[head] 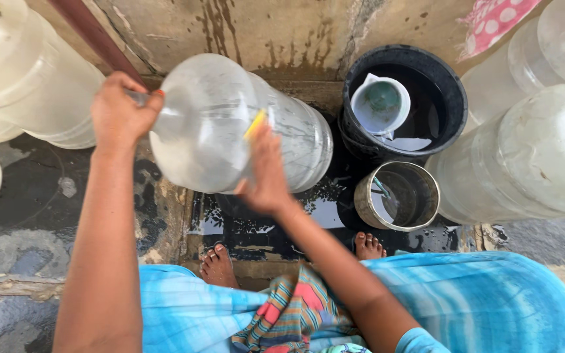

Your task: The person scrubs the inside of a large plastic water dispenser bottle using a purple brush. They then scrub the exterior of the bottle with a yellow sponge, rotating it to clean all sides.

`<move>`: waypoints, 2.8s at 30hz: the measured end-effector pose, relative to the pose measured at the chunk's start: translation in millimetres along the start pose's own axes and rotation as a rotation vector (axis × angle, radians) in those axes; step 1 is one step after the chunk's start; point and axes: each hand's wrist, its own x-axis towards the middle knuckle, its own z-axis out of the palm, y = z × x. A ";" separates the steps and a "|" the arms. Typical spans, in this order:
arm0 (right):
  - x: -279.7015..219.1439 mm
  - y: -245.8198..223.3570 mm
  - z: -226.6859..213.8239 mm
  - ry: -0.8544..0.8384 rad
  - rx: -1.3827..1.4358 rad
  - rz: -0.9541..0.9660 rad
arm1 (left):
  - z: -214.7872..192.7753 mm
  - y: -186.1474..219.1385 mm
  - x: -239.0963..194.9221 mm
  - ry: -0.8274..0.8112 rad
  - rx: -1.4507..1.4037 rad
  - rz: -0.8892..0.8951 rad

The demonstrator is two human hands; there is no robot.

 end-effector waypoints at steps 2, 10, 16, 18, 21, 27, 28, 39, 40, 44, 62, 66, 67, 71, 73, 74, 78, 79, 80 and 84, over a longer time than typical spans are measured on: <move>47.5 38.0 -0.8 0.016 0.007 0.300 | 1.3 6.5 -2.0 -0.056 -0.019 -0.013; 68.0 29.5 -7.3 0.129 0.056 0.210 | 17.7 35.3 -12.2 0.170 0.034 0.040; -69.3 -37.0 38.3 0.014 -0.143 -0.112 | 21.3 35.8 -7.2 0.168 0.029 0.016; -60.3 -26.3 32.9 -0.013 -0.204 -0.138 | 17.8 35.2 -6.1 0.147 0.017 0.054; 1.5 -8.1 4.1 0.074 -0.154 -0.064 | 12.3 36.4 -3.9 0.082 -0.017 0.020; 100.3 -4.9 -34.9 -0.092 0.016 0.320 | 12.3 33.7 -12.1 0.147 0.017 -0.029; 90.1 -13.3 -32.1 -0.036 -0.111 0.133 | 13.2 33.4 -11.7 0.151 0.012 -0.050; 5.8 -16.0 14.2 -0.043 -0.387 -0.087 | 15.5 21.4 -5.9 0.056 0.050 -0.005; 9.3 2.0 17.2 0.042 -0.261 0.000 | 15.2 19.2 -5.7 -0.007 0.045 -0.071; -18.3 76.2 27.3 0.160 -0.004 0.332 | 10.0 7.9 -7.3 -0.016 0.035 -0.147; -39.5 16.4 43.6 0.133 -0.135 -0.062 | 7.2 -49.6 3.9 0.080 0.057 0.011; -67.1 114.9 34.6 0.285 -0.174 0.278 | 1.5 -63.2 -1.9 0.032 -0.022 0.150; -78.0 139.2 27.5 0.309 -0.188 0.382 | 0.6 -64.6 -1.5 0.040 -0.026 0.177; -104.3 188.1 18.4 0.378 0.218 0.812 | 2.9 -67.0 2.4 0.063 -0.033 0.173; -97.6 170.7 27.5 0.489 0.351 0.894 | 3.2 -68.0 3.8 0.088 -0.066 0.114; -85.7 153.4 37.3 0.541 0.314 0.887 | 2.9 -68.4 4.1 0.105 -0.017 0.148; -51.8 34.6 71.6 0.532 0.508 0.534 | 2.4 -65.7 5.3 0.092 0.034 0.066; -53.1 5.8 72.8 0.446 0.431 0.372 | 2.9 -63.9 6.2 0.072 0.013 -0.010; -52.6 -11.7 73.9 0.416 0.381 0.325 | 2.2 -63.0 6.3 0.088 0.022 0.030; -61.9 3.2 82.9 0.387 0.199 0.341 | -0.5 -62.5 5.5 0.093 0.036 0.067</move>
